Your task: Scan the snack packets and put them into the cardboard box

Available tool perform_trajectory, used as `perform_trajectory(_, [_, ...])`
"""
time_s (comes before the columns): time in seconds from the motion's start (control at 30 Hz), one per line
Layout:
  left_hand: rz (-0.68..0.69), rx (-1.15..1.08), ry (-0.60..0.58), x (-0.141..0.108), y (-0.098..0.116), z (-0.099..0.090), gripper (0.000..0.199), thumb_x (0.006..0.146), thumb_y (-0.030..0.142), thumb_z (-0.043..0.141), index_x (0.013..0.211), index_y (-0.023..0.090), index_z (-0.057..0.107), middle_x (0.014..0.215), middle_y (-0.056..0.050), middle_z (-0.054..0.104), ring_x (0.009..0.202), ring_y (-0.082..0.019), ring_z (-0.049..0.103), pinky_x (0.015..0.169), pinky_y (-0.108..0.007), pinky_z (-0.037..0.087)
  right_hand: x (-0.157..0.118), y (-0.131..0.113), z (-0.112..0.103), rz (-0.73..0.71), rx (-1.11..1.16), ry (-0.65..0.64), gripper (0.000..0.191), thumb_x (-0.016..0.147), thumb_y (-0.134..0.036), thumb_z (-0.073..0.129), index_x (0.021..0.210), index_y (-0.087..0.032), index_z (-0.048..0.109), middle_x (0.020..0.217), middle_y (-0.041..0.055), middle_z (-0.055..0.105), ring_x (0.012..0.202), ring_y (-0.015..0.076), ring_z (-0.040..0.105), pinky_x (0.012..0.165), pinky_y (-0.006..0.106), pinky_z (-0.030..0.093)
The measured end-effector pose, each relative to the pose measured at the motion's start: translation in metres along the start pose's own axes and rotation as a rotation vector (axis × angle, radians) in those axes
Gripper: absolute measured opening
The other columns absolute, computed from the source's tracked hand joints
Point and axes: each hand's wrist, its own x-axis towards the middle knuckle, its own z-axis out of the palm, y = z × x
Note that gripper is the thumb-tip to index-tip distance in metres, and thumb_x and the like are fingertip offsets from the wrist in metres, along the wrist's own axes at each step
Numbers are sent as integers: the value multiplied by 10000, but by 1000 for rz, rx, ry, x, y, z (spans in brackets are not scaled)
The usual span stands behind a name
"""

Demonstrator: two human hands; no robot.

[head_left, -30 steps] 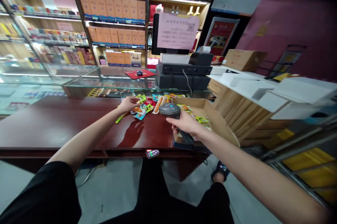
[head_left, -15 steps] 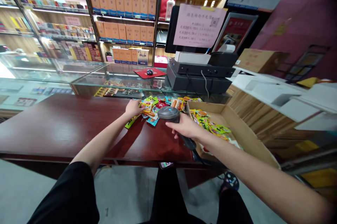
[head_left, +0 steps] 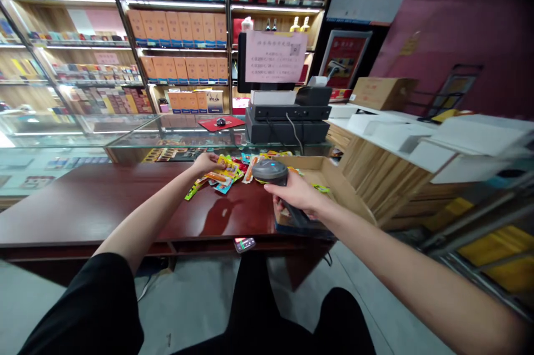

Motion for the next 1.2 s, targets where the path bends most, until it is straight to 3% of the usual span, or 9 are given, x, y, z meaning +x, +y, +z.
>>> perform_trajectory(0.2, [41,-212,-248,-46,95,80,346,540,224,847,784,156,611,726,-24,702,672,-147,662,628,-263,509,-60,32,-58,-28,31,165,226,767,-298,690,926,-149,628,549,-26,573,435,110,545,410,247,520])
perform_trajectory(0.33, [45,-281,-357,-70,140,134,320,557,133,832,750,153,578,715,-21,699,689,-144,673,684,-282,530,-94,55,-92,11,65,254,252,765,-292,690,956,-147,616,527,-37,566,414,109,525,402,263,520])
perform_trajectory(0.53, [54,-213,-414,-90,179,181,297,547,97,822,722,139,586,677,-11,679,659,-138,657,665,-277,529,-122,85,-124,36,115,327,296,756,-302,703,986,-138,614,495,-52,542,399,103,524,413,251,531])
perform_trajectory(0.7, [57,-201,-472,-84,190,202,318,513,120,845,715,140,601,688,-14,688,673,-148,659,661,-277,533,-120,100,-138,52,157,338,297,773,-301,681,1008,-134,610,493,-55,540,396,105,528,405,249,528])
perform_trajectory(0.87, [97,-135,-519,-60,179,215,329,537,251,862,764,140,651,735,-38,701,673,-143,658,657,-286,533,-107,111,-139,42,310,324,276,759,-279,692,993,-163,600,656,-20,600,527,118,582,432,250,554])
perform_trajectory(0.97, [88,-132,-527,-34,161,209,319,587,292,836,792,133,652,736,-54,698,667,-145,664,663,-298,542,-97,112,-131,60,404,268,272,772,-287,678,999,-171,584,788,19,640,647,146,634,467,249,568])
perform_trajectory(1.07, [84,-43,-440,5,134,184,301,599,305,816,786,137,650,712,-51,694,644,-153,663,647,-290,539,-80,104,-120,104,436,209,284,798,-311,648,1034,-181,558,763,23,649,666,163,651,504,257,570])
perform_trajectory(1.2, [38,336,-253,60,94,131,260,581,287,788,780,152,688,617,-25,672,625,-177,658,631,-270,513,-51,85,-110,132,335,94,258,833,-391,591,984,-188,538,613,-1,620,524,159,622,517,281,547])
